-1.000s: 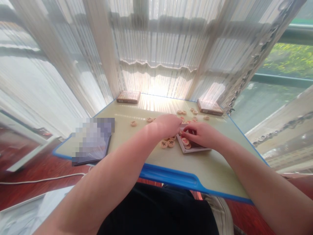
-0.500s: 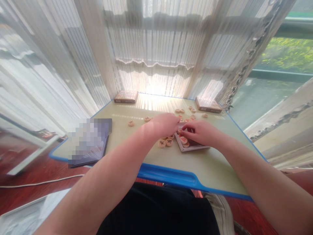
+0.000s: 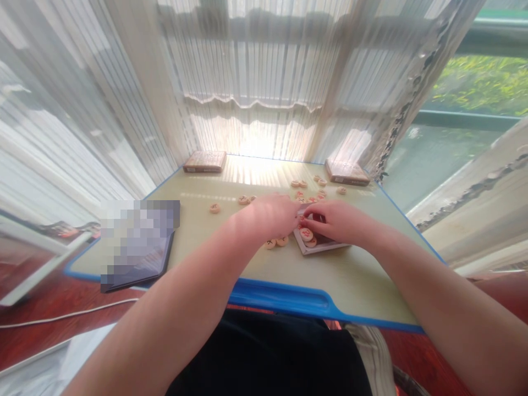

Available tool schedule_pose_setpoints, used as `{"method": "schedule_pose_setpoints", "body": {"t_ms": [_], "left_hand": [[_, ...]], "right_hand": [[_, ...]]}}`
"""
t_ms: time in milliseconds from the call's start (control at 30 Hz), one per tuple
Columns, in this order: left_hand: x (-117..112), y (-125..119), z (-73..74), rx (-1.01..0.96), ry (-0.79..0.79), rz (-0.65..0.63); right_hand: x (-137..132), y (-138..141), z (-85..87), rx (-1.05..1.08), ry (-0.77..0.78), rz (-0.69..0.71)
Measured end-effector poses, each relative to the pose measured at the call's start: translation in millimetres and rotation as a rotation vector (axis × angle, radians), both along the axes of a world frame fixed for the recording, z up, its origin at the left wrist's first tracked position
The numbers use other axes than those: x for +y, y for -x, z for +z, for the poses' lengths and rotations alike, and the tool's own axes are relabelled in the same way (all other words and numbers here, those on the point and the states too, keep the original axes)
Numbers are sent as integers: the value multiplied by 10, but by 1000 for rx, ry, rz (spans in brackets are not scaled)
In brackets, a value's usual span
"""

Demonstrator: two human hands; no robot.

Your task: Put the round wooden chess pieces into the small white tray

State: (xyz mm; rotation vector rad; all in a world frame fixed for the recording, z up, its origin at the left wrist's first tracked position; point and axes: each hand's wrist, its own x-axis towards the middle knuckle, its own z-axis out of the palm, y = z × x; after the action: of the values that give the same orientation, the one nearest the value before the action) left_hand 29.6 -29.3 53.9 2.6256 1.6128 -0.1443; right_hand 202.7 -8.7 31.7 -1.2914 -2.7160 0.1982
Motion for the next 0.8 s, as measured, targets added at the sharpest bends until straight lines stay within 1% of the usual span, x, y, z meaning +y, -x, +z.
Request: {"method": "schedule_pose_setpoints", "body": {"t_ms": [267,567,800], "left_hand": [[77,28,-41,13,-30,-62],[103,62,-72,-19,-57,-64],[198,36,-150,-135,-179,-23]], "right_hand": [[-7,21,5,-14,-11,7],[-12,2,16,-25,-20,-16],[-5,3,35,-17,4,-13]]}}
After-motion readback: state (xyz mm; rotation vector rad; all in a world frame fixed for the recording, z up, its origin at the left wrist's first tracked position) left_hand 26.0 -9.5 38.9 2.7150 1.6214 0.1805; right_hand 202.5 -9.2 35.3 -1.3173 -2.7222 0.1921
